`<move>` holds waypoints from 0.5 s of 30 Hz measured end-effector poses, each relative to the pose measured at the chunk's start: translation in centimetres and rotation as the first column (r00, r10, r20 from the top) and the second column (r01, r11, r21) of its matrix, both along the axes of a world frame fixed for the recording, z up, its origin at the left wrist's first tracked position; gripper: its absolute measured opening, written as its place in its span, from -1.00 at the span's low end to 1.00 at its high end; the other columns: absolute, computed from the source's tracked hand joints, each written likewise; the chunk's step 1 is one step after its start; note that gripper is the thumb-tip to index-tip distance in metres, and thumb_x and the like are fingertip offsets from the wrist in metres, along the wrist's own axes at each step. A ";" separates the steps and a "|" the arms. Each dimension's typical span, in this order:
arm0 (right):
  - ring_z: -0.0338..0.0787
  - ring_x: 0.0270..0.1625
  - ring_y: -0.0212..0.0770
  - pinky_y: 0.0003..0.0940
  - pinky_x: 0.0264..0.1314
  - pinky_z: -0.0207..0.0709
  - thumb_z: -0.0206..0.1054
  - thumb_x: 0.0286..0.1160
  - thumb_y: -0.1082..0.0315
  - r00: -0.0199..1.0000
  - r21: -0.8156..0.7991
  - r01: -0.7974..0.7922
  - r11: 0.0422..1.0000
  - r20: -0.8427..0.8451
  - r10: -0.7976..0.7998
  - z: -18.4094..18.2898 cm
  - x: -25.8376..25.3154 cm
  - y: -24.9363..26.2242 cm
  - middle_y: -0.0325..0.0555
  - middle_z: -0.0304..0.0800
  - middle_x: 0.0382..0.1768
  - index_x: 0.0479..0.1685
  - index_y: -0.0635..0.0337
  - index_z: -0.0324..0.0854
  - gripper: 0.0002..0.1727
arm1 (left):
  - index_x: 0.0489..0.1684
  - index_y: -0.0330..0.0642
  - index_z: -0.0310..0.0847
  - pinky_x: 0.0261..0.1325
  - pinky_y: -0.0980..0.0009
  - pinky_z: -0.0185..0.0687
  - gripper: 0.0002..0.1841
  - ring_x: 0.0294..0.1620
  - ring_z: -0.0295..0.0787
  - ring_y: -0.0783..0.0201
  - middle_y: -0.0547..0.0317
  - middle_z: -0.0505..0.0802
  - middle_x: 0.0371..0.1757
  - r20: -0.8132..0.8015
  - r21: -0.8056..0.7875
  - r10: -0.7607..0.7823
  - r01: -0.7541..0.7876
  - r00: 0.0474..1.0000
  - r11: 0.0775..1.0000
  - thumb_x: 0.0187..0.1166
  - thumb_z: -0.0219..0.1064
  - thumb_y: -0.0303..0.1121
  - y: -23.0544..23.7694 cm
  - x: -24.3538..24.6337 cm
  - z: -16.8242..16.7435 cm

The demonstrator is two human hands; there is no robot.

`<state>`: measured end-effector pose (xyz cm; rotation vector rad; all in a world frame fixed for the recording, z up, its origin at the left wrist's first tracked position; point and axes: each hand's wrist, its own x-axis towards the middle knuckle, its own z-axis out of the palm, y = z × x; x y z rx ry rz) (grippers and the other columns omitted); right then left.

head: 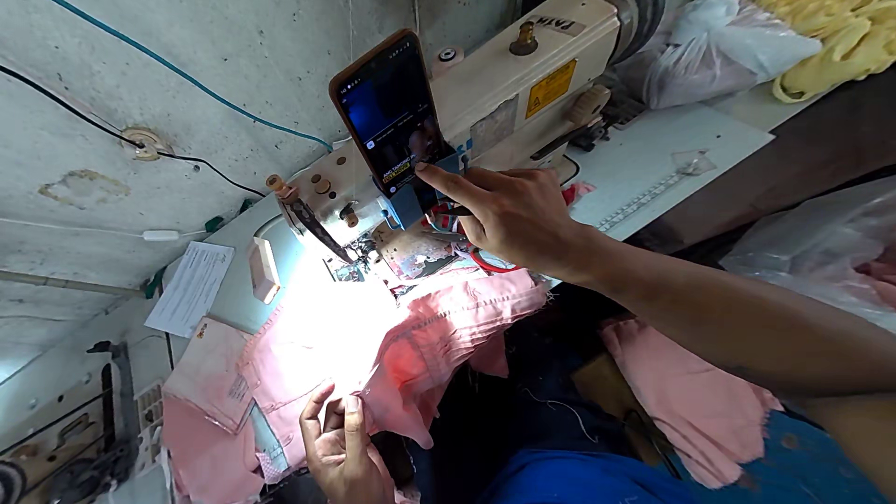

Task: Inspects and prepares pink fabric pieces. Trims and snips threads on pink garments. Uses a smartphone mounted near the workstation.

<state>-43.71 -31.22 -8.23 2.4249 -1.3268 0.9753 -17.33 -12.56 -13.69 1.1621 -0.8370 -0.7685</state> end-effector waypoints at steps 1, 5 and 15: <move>0.63 -0.58 0.02 -0.14 -0.63 0.35 0.17 0.55 0.45 1.000 0.010 -0.002 1.000 0.002 0.002 0.2 0.0 -0.1 0.01 0.68 -0.44 0.67 -0.04 0.53 -0.38 | 0.25 -0.25 0.39 -0.17 0.57 0.80 -0.69 -0.31 0.82 0.47 0.25 0.83 -0.21 -0.001 0.002 0.001 -0.001 1.000 1.000 0.59 0.17 -0.63 0.0 0.0 0.0; 0.63 -0.58 0.04 -0.13 -0.64 0.33 0.17 0.56 0.46 1.000 -0.011 0.009 1.000 0.003 -0.009 0.9 -0.3 -0.5 0.02 0.72 -0.38 0.68 -0.06 0.51 -0.37 | 0.25 -0.25 0.38 -0.20 0.56 0.80 -0.69 -0.33 0.82 0.48 0.25 0.83 -0.23 -0.007 0.006 0.000 0.000 1.000 1.000 0.59 0.17 -0.63 0.0 -0.1 0.0; 0.61 -0.60 -0.01 -0.17 -0.64 0.32 0.15 0.53 0.45 0.999 -0.025 -0.044 0.999 -0.024 0.044 -0.5 -0.5 0.0 -0.03 0.66 -0.47 0.64 -0.10 0.58 -0.38 | 0.26 -0.25 0.38 -0.13 0.55 0.81 -0.69 -0.28 0.83 0.47 0.25 0.83 -0.19 -0.011 0.003 -0.006 0.006 1.000 1.000 0.60 0.17 -0.61 0.0 0.0 -0.1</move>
